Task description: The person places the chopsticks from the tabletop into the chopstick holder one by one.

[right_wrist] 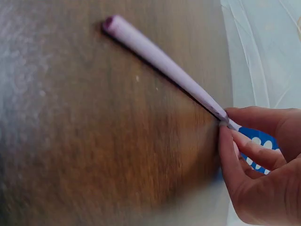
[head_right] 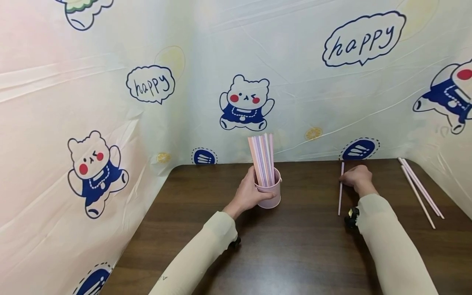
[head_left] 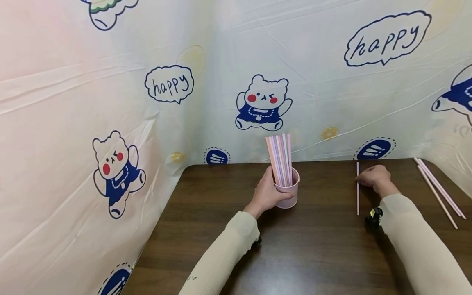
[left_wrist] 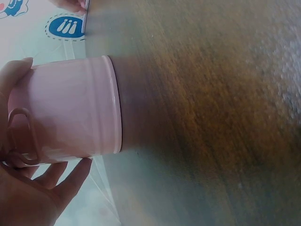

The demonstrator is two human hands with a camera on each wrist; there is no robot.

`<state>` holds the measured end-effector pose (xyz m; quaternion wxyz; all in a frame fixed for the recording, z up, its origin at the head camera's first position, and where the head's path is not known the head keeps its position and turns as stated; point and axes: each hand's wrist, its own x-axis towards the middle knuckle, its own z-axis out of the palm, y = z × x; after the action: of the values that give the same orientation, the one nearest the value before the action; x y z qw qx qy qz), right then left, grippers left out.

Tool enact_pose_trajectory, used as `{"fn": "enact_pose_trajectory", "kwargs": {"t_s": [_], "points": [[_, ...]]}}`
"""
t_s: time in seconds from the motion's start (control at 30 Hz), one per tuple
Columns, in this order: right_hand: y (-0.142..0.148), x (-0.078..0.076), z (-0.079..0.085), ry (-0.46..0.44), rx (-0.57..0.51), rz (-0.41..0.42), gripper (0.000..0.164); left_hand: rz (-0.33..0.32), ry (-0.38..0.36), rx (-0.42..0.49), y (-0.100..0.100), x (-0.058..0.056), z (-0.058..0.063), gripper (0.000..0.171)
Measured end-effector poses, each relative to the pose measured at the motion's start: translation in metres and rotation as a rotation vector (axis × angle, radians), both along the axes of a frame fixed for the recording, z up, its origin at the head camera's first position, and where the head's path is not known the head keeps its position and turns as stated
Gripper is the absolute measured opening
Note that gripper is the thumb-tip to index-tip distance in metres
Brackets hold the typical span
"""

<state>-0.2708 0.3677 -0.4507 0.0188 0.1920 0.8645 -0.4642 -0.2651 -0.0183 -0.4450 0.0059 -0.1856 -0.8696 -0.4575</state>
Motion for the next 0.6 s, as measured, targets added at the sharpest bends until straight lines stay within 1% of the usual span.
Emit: {"fn": "enact_pose_trajectory", "kwargs": {"t_s": [0.07,0.1,0.23,0.33,0.37,0.4,0.5,0.6], "points": [[-0.0021,0.0,0.0019,0.001,0.001,0.013,0.018,0.004,0.0,-0.001,-0.0002,-0.0004,0.0003,0.106],[-0.0034,0.0,0.0031,0.001,0.022,0.024,0.018,0.006,0.001,-0.002,-0.0004,-0.0006,0.0004,0.107],[-0.0087,0.0009,0.0074,-0.004,0.137,0.078,0.024,0.011,0.003,-0.001,-0.001,-0.0011,0.0002,0.107],[-0.0106,0.0014,0.0085,-0.031,0.17,0.085,0.026,0.007,-0.001,0.005,-0.0011,-0.0009,-0.0007,0.107],[-0.0107,0.0014,0.0083,-0.039,0.162,0.081,0.026,0.005,-0.004,0.008,-0.0011,-0.0007,-0.0011,0.107],[-0.0108,0.0013,0.0081,-0.047,0.142,0.074,0.026,0.003,-0.006,0.008,-0.0011,-0.0004,-0.0014,0.107],[-0.0084,-0.0002,0.007,-0.063,0.023,0.056,0.021,0.001,-0.012,0.009,-0.0011,0.0005,-0.0017,0.108],[-0.0049,-0.0024,0.0069,-0.069,-0.154,0.029,0.012,0.001,-0.008,0.01,-0.001,0.0005,-0.0003,0.107]]}}
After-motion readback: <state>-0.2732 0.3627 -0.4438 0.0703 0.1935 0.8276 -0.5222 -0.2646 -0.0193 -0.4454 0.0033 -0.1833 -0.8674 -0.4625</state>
